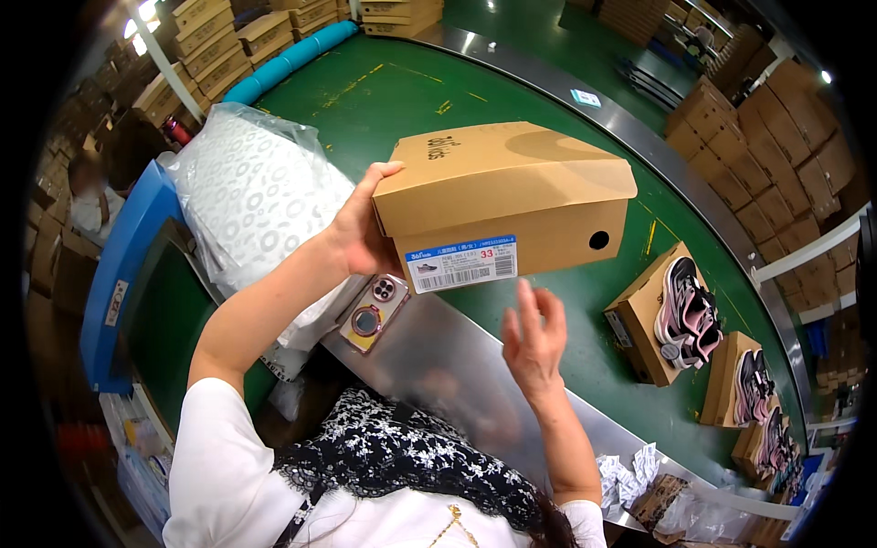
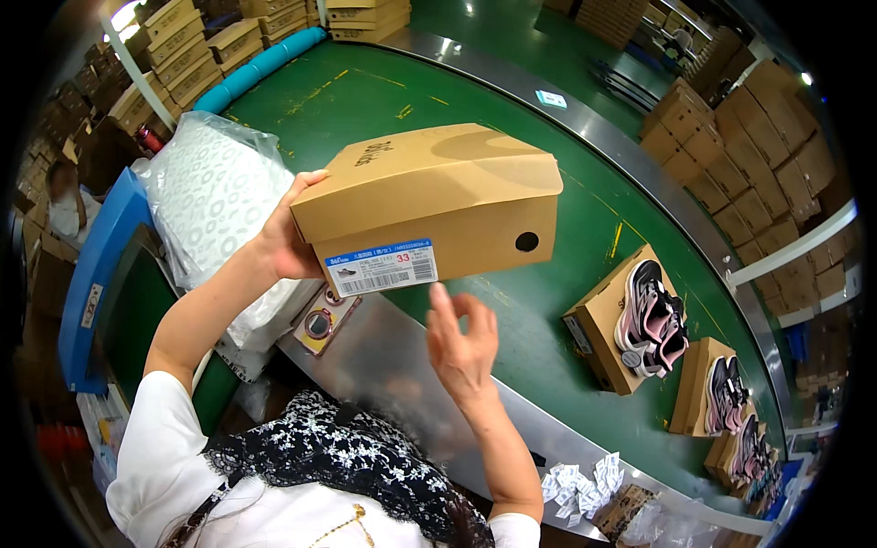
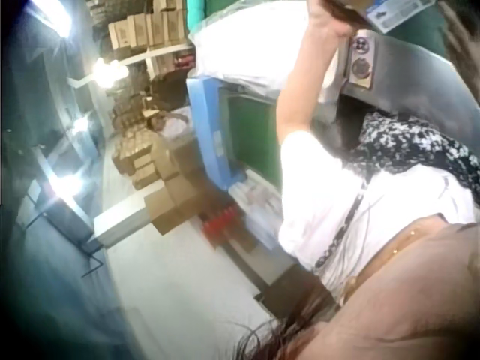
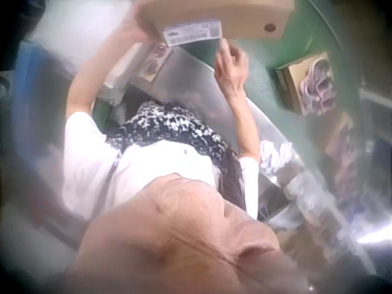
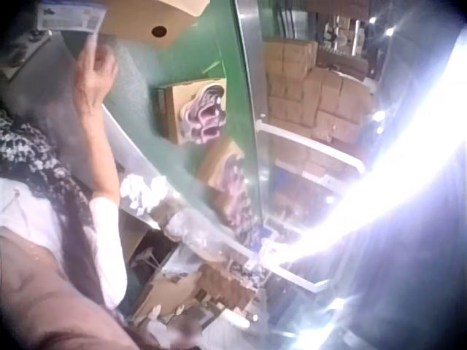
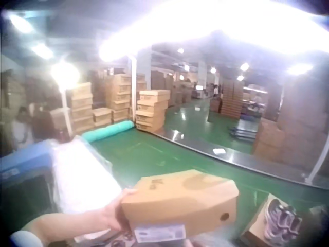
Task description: The person packs multiple pairs of sneakers into shoeboxes, lining the boxes with paper and placing the shoes inside before closing the lids and putting them onto a conveyor belt.
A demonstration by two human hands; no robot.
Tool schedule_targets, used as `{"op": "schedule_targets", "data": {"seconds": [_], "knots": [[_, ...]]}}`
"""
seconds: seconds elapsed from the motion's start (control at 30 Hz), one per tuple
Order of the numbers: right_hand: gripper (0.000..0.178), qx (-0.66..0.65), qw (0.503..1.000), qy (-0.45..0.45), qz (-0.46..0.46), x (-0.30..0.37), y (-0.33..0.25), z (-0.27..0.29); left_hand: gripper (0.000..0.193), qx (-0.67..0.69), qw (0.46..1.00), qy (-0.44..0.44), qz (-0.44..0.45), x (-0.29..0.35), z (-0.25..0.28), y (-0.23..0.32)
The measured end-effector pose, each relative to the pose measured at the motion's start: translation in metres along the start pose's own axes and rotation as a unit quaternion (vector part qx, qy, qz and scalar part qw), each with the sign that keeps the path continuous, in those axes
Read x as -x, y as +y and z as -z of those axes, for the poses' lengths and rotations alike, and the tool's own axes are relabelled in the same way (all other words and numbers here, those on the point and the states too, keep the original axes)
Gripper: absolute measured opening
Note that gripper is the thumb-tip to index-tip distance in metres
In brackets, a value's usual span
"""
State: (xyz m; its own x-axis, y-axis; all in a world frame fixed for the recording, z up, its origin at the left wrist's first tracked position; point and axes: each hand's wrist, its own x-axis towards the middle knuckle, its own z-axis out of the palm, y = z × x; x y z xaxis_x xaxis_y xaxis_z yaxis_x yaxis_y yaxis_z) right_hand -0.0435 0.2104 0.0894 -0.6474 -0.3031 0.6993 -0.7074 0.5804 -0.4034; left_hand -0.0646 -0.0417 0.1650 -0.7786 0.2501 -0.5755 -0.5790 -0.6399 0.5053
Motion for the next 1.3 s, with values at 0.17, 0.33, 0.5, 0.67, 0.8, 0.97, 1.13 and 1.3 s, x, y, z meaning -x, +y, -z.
{"op": "schedule_targets", "data": {"seconds": [0.17,0.33,0.5,0.67,0.8,0.97,1.13,1.3], "knots": [[0.051,0.003,0.996,-0.014,0.085,0.009,0.025,-0.003,0.051,0.038,0.993,0.002,-0.107,0.021,-0.003,-0.008],[0.04,-0.037,0.966,-0.023,-0.254,0.082,0.112,0.006,0.049,-0.001,0.944,-0.025,-0.329,0.089,0.087,-0.029],[0.065,-0.358,0.629,0.233,-0.65,0.139,0.253,0.053,0.051,0.149,0.824,0.284,-0.466,0.147,0.141,-0.055],[0.052,-0.446,0.389,0.464,-0.659,0.153,0.308,0.075,0.049,0.029,0.794,0.436,-0.423,0.121,0.262,-0.039],[0.043,-0.352,0.43,0.475,-0.682,0.154,0.269,0.064,0.048,-0.083,0.774,0.516,-0.357,0.077,0.324,-0.03],[0.029,-0.374,0.558,0.156,-0.724,0.194,0.197,0.064,0.046,-0.231,0.748,0.542,-0.305,0.006,0.354,-0.014],[0.03,0.269,0.935,0.114,-0.199,0.128,0.112,0.159,0.044,-0.348,0.707,0.536,-0.304,-0.054,0.334,0.002],[0.052,0.36,0.855,-0.124,-0.351,0.11,0.161,0.164,0.042,-0.424,0.653,0.51,-0.365,-0.079,0.311,0.019]]}}
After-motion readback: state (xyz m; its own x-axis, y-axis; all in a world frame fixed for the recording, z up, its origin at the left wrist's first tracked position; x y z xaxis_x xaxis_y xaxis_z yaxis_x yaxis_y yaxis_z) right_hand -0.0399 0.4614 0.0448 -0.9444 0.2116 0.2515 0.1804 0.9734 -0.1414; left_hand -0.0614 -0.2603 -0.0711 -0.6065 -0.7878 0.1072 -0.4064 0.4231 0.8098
